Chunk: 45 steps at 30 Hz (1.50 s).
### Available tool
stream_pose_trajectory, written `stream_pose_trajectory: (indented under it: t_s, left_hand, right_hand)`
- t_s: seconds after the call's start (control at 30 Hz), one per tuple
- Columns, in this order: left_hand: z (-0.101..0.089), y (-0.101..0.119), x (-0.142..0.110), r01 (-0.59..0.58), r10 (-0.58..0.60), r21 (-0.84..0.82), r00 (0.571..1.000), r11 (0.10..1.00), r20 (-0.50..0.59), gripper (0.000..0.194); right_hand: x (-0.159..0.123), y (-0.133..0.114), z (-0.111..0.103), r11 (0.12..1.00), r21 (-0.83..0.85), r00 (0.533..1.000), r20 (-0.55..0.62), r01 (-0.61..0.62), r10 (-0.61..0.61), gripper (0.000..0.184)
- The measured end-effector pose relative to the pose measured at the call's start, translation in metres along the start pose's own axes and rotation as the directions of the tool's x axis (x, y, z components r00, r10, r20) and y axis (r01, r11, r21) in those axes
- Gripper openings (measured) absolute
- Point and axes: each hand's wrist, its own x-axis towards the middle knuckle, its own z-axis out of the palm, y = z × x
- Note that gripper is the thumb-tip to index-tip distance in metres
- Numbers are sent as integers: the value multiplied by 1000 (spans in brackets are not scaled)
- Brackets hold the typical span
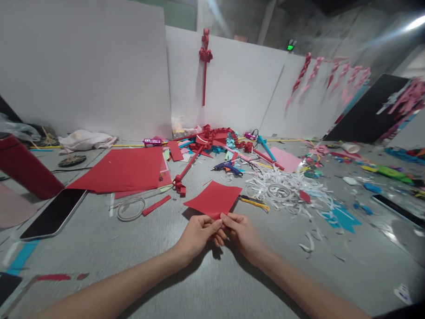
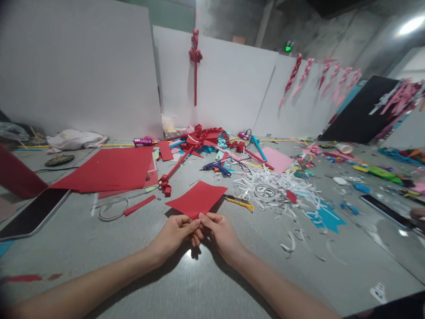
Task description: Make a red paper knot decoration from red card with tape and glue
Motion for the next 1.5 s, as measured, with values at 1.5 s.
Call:
stream_pose_trajectory:
  t_s: [1.5]
  left_hand:
    - [-42, 38, 15, -137, 139, 148, 990, 979, -8, 48]
  right_hand:
    - [9, -38, -60, 872, -469, 948, -190, 141, -255, 42]
